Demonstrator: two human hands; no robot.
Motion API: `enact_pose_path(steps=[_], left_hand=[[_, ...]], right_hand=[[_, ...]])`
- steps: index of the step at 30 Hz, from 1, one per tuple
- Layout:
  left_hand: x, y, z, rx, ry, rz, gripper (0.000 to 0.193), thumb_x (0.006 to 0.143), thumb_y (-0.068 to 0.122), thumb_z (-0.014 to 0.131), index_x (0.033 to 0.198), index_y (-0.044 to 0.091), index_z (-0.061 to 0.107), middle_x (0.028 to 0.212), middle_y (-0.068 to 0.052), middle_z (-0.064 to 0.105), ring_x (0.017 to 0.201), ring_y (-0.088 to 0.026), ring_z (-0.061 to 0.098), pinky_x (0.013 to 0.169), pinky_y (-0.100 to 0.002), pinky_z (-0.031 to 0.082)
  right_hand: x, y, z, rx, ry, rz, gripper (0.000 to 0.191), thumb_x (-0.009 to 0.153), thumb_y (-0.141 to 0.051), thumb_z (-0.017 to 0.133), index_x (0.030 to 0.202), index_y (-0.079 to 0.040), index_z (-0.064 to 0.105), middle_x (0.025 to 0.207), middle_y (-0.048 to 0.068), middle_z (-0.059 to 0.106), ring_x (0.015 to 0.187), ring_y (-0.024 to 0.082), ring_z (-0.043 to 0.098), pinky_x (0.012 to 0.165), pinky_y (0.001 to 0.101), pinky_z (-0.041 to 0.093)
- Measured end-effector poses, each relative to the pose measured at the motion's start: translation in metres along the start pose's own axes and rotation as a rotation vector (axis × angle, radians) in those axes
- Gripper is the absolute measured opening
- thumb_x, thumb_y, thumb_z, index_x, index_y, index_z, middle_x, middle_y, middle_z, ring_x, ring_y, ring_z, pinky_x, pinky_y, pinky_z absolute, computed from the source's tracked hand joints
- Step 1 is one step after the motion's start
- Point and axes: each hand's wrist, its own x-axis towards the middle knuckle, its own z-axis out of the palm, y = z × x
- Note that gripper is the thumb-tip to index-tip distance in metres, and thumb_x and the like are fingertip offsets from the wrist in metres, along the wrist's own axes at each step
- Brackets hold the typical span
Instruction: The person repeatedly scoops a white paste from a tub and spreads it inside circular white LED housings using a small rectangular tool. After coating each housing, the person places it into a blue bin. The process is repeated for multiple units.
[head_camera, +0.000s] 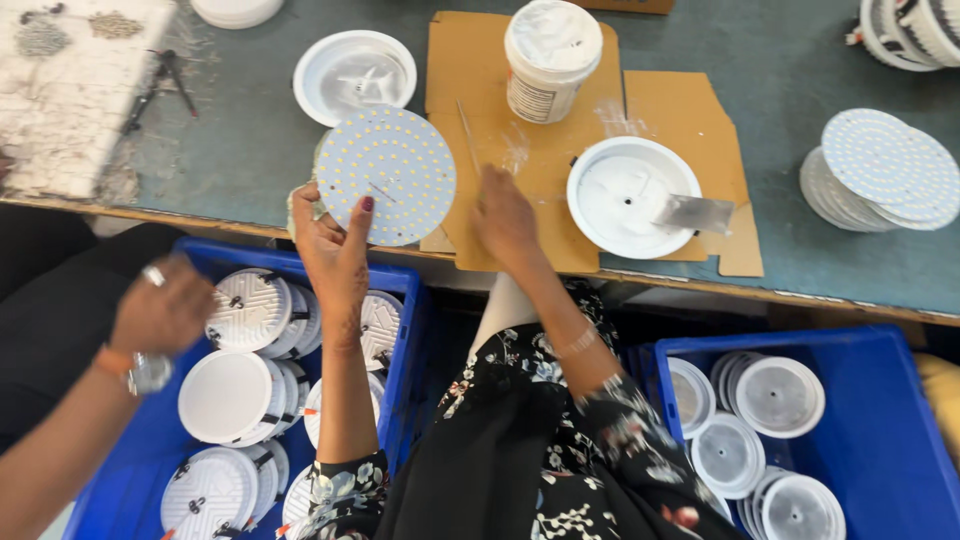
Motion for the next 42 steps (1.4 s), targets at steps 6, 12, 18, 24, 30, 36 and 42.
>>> enact_pose_path(steps=[6,12,18,24,30,36,42], left_hand=[[-0.001,0.002,0.026,-0.022,-0.068,-0.002,0.035,0.105,0.008,0.067,0.129,0.004,0.042,0.098,-0.007,0.071,0.069,0.001,0.053,0.055,-0.016,0.035],[-0.005,-0.001,0.062,0.039,-0.133,0.024,0.036,0.108,0.011,0.066,0.132,0.003,0.041,0.102,-0.006,0.071,0.076,0.001,0.056,0.059,-0.017,0.039],[-0.012,0.0,0.082,0.143,-0.118,0.031,0.036,0.106,0.012,0.067,0.13,0.002,0.043,0.091,-0.008,0.072,0.061,0.002,0.045,0.05,-0.019,0.032],[-0.017,0.004,0.088,0.282,-0.148,0.013,0.039,0.104,0.014,0.068,0.13,0.001,0.042,0.079,-0.01,0.074,0.054,0.0,0.045,0.046,-0.02,0.03],[-0.025,-0.004,0.092,0.335,-0.192,0.073,0.034,0.106,0.017,0.066,0.129,0.003,0.044,0.086,-0.01,0.076,0.06,-0.004,0.062,0.052,-0.023,0.044],[-0.026,-0.02,0.086,0.53,-0.201,0.139,0.032,0.105,0.017,0.068,0.127,0.004,0.05,0.074,-0.013,0.068,0.057,-0.013,0.062,0.054,-0.029,0.048],[-0.026,-0.026,0.076,0.438,-0.18,0.097,0.028,0.106,0.015,0.066,0.126,0.004,0.048,0.08,-0.012,0.073,0.058,-0.014,0.063,0.052,-0.03,0.047]], right_hand=[[-0.081,-0.039,-0.14,0.641,-0.072,0.407,0.05,0.097,-0.006,0.061,0.146,-0.006,0.053,0.103,0.006,0.066,0.087,0.011,0.059,0.076,0.0263,0.051],[-0.122,-0.1,-0.224,0.553,-0.144,0.369,0.048,0.094,0.002,0.052,0.141,-0.007,0.062,0.091,0.001,0.063,0.072,0.007,0.049,0.064,0.0206,0.043],[-0.13,-0.106,-0.228,0.509,-0.117,0.423,0.052,0.093,0.004,0.053,0.142,-0.009,0.063,0.081,0.0,0.054,0.067,0.006,0.043,0.06,0.0223,0.039],[-0.13,-0.103,-0.222,0.44,-0.092,0.413,0.051,0.093,0.004,0.054,0.141,-0.011,0.064,0.075,0.001,0.048,0.064,0.008,0.042,0.058,0.024,0.039],[-0.128,-0.112,-0.221,0.298,-0.056,0.348,0.053,0.09,0.004,0.057,0.141,-0.011,0.063,0.077,0.006,0.052,0.065,0.01,0.047,0.06,0.0259,0.043],[-0.126,-0.1,-0.219,0.381,-0.12,0.394,0.048,0.095,-0.001,0.055,0.142,-0.009,0.062,0.089,0.013,0.06,0.074,0.011,0.053,0.068,0.0301,0.045],[-0.123,-0.083,-0.215,0.508,-0.241,0.585,0.046,0.102,-0.006,0.054,0.146,-0.008,0.064,0.09,0.019,0.06,0.074,0.016,0.05,0.067,0.0381,0.042]])
